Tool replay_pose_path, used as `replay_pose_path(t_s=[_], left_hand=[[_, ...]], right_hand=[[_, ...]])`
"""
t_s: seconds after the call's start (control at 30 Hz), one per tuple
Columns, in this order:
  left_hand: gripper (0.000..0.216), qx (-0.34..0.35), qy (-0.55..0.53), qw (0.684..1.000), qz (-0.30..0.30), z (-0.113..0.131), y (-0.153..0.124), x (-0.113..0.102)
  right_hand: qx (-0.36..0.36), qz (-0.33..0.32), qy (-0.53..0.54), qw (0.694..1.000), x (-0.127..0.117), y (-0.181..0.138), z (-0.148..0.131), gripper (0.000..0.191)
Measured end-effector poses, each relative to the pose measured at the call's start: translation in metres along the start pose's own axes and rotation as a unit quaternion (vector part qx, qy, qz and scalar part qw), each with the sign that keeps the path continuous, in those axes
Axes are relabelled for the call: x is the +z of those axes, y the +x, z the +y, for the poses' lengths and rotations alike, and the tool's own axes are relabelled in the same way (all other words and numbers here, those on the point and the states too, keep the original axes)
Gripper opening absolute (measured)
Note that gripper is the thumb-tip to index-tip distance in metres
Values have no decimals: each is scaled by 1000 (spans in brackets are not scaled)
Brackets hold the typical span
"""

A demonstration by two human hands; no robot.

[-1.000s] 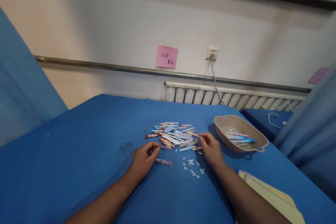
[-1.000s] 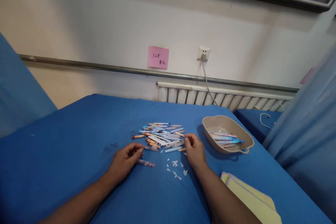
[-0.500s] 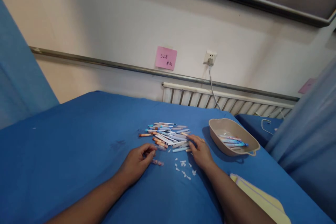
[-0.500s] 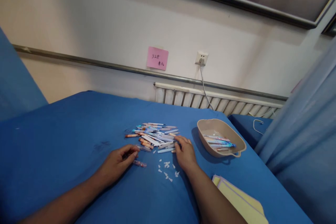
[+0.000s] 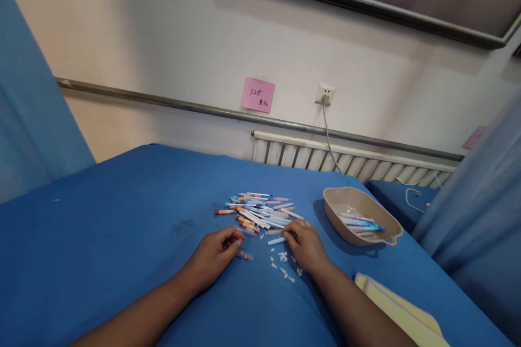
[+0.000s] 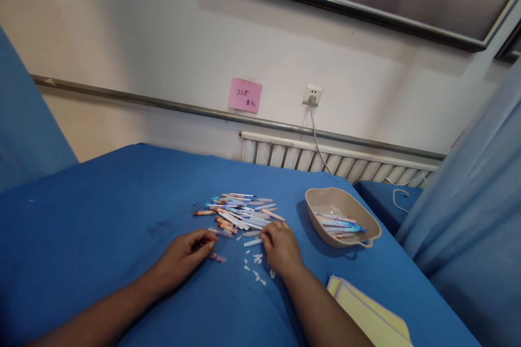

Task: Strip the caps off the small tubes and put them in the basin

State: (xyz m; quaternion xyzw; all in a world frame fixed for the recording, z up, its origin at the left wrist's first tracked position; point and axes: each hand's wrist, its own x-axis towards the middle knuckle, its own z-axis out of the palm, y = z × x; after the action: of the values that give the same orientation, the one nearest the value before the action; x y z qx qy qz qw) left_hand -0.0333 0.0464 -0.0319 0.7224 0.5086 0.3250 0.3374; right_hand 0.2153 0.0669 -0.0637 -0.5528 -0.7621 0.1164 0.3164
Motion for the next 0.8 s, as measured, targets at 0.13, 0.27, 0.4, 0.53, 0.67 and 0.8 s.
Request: replay_pose_path(t_s=[0.13, 0.27, 0.4, 0.53, 0.67, 0.8], left_hand=[[20, -4, -10, 1000, 12, 0, -1, -1], [20, -2, 9, 1000, 28, 3, -1, -1], [20, 3, 34, 999, 40, 3, -3, 0], [19, 26, 94, 994, 39, 5, -6, -1], [16, 61, 156, 986, -16, 10, -10, -3], [14, 77, 181, 979, -46, 11, -12, -3]], right_hand=[[28, 21, 12, 999, 0, 0, 2, 14], [18, 2, -11, 1000, -4, 0, 0, 17], [0, -31, -57, 998, -8, -2, -6, 20], [-4, -45, -75, 996, -8, -4, -9, 20], [-7, -46, -78, 996, -9, -5, -10, 18], [-18, -48, -78, 996, -10, -5, -11, 16]])
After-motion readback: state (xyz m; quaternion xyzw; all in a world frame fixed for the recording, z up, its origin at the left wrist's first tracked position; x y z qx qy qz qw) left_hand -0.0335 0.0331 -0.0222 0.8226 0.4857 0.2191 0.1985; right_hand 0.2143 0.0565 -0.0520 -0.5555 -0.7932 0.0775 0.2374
